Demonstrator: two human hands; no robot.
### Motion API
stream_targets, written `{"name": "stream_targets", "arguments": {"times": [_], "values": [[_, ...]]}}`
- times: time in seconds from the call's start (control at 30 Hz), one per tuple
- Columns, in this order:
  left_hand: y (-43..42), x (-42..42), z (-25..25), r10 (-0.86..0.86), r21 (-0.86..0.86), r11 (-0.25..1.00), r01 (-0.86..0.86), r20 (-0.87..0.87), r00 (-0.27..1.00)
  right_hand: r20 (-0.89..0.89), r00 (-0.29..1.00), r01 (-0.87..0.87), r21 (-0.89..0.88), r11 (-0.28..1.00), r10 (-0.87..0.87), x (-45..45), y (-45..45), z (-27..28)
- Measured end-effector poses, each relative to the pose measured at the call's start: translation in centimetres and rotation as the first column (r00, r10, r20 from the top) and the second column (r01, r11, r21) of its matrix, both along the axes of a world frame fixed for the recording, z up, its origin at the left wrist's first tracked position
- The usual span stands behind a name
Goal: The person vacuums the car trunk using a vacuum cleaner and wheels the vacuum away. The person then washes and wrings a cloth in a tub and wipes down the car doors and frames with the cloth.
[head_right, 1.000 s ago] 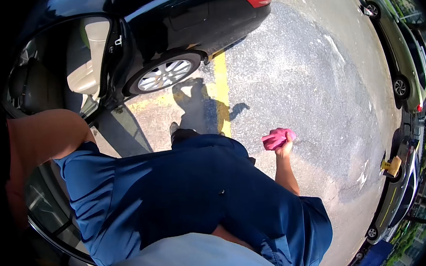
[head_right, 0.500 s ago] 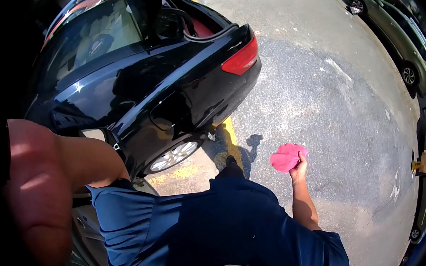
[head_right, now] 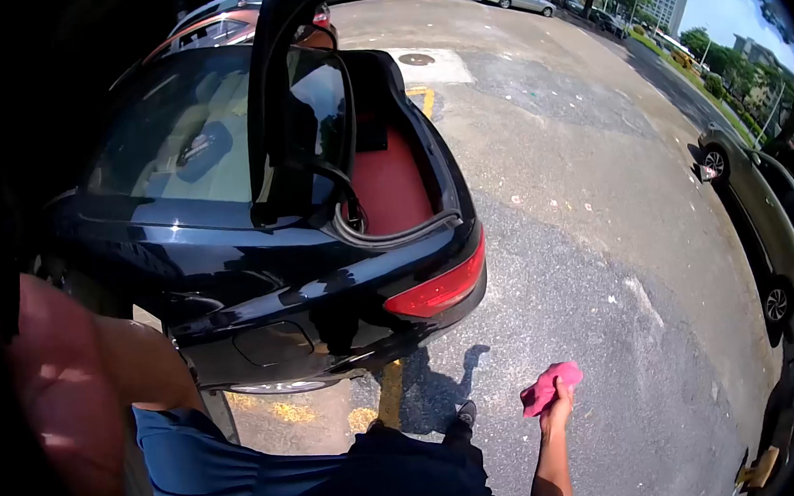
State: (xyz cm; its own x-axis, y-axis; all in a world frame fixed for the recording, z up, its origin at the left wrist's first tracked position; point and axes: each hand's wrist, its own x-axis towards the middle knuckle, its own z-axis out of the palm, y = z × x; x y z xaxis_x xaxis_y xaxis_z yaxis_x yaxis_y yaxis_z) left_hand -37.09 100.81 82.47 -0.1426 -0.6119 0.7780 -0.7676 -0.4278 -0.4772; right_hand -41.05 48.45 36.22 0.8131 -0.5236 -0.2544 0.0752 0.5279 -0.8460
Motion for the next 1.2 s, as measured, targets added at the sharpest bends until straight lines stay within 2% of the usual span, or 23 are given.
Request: {"name": "stream_targets", "arguments": {"times": [0.1, 0.17, 0.2, 0.23, 0.27, 0.33, 0.43, 0.47, 0.5, 0.53, 0.57, 0.6, 0.63, 0.7, 0.8, 0.83, 0.87, 0.9, 0.93, 0.97, 1.07, 1.17, 1.2], "values": [[-4.0, -1.8, 1.1, 0.075, 0.014, 0.997, -0.076, 0.039, 0.996, 0.028, 0.955, -0.285, -0.197, 0.938, 0.296, 11.8, -1.6, 0.2], [-6.6, -2.8, 1.7, 0.121, 0.021, 0.992, -0.123, 0.071, 0.99, -0.026, 0.858, -0.457, -0.495, 0.739, 0.514, 18.0, 2.2, 5.5], [-7.7, -3.1, 1.8, 0.138, 0.008, 0.99, -0.139, 0.081, 0.987, 0.009, 0.785, -0.478, -0.629, 0.614, 0.62, 21.4, 4.5, 6.9], [-8.7, -3.4, 1.7, 0.162, -0.01, 0.987, -0.162, 0.086, 0.983, 0.017, 0.697, -0.463, -0.753, 0.468, 0.717, 24.1, 6.8, 8.4], [-9.7, -3.4, 1.5, 0.18, -0.038, 0.983, -0.177, 0.095, 0.979, 0.156, 0.619, -0.276, -0.874, 0.399, 0.77, 25.2, 10.8, 12.8], [-11.5, -3.1, 0.5, 0.211, -0.109, 0.973, -0.202, 0.079, 0.974, 0.143, 0.531, 0.012, -0.987, 0.162, 0.835, 28.1, 16.3, 15.9], [-13.4, -1.0, -3.1, 0.27, -0.276, 0.925, -0.26, -0.001, 0.963, 0.042, 0.451, 0.037, -0.999, 0.028, 0.892, 30.7, 24.9, 15.9], [-13.6, 0.1, -5.1, 0.292, -0.352, 0.89, -0.291, -0.05, 0.955, 0.101, 0.398, 0.084, -0.994, 0.073, 0.912, 31.5, 28.0, 14.3], [-13.8, 1.5, -7.4, 0.314, -0.431, 0.837, -0.337, -0.126, 0.941, -0.101, 0.322, -0.055, -0.995, -0.088, 0.941, 32.2, 30.6, 12.7], [-14.1, 3.2, -9.9, 0.346, -0.507, 0.761, -0.405, -0.212, 0.914, -0.16, 0.327, -0.081, -0.987, -0.141, 0.931, 32.3, 32.4, 10.2], [-14.4, 4.8, -12.6, 0.363, -0.571, 0.672, -0.472, -0.302, 0.882, -0.133, 0.36, 0.061, -0.984, -0.165, 0.924, 32.7, 32.9, 9.3], [-14.2, 5.8, -15.6, 0.349, -0.58, 0.604, -0.548, -0.425, 0.835, -0.159, 0.358, 0.041, -0.982, -0.185, 0.92, 32.5, 32.6, 9.4], [-13.9, 6.3, -18.7, 0.322, -0.574, 0.529, -0.625, -0.546, 0.774, -0.108, 0.338, 0.069, -0.988, -0.139, 0.935, 32.7, 31.6, 9.2], [-14.4, 6.0, -23.6, 0.277, -0.457, 0.382, -0.803, -0.773, 0.571, -0.261, 0.288, 0.002, -0.962, -0.273, 0.921, 34.0, 27.5, 10.0], [-16.2, 3.9, -30.6, 0.168, -0.377, 0.105, -0.92, -0.905, 0.391, -0.32, 0.293, 0.132, -0.92, -0.37, 0.901, 37.2, 20.7, 7.7], [-17.3, 3.1, -32.4, 0.133, -0.331, 0.033, -0.943, -0.934, 0.333, -0.208, 0.284, 0.158, -0.953, -0.26, 0.936, 38.8, 18.5, 7.5], [-18.6, 2.3, -34.3, 0.102, -0.295, -0.03, -0.955, -0.951, 0.29, -0.156, 0.241, 0.117, -0.975, -0.188, 0.958, 40.7, 16.8, 7.6], [-19.9, 1.6, -36.1, 0.069, -0.252, -0.091, -0.963, -0.967, 0.247, -0.296, 0.237, -0.013, -0.953, -0.301, 0.925, 42.2, 15.1, 8.4], [-22.1, 1.7, -37.1, 0.03, -0.19, -0.163, -0.968, -0.982, 0.188, -0.338, 0.166, -0.134, -0.939, -0.318, 0.926, 44.5, 12.9, 7.8], [-24.0, 3.1, -37.2, -0.065, -0.186, -0.226, -0.956, -0.977, 0.205, -0.367, 0.091, -0.242, -0.91, -0.337, 0.926, 46.6, 11.4, 7.4], [-28.1, 6.2, -37.3, -0.077, -0.14, -0.24, -0.961, -0.984, 0.163, -0.166, -0.051, -0.324, -0.93, -0.173, 0.985, 49.9, 9.0, 4.9], [-33.1, 9.0, -38.0, -0.068, -0.108, -0.291, -0.951, -0.989, 0.133, -0.224, -0.151, -0.657, -0.705, -0.268, 0.963, 55.9, 4.1, -3.0], [-35.2, 10.0, -37.7, -0.061, -0.095, -0.325, -0.941, -0.991, 0.121, -0.219, -0.19, -0.657, -0.696, -0.29, 0.957, 57.3, 3.6, -3.6]]}}
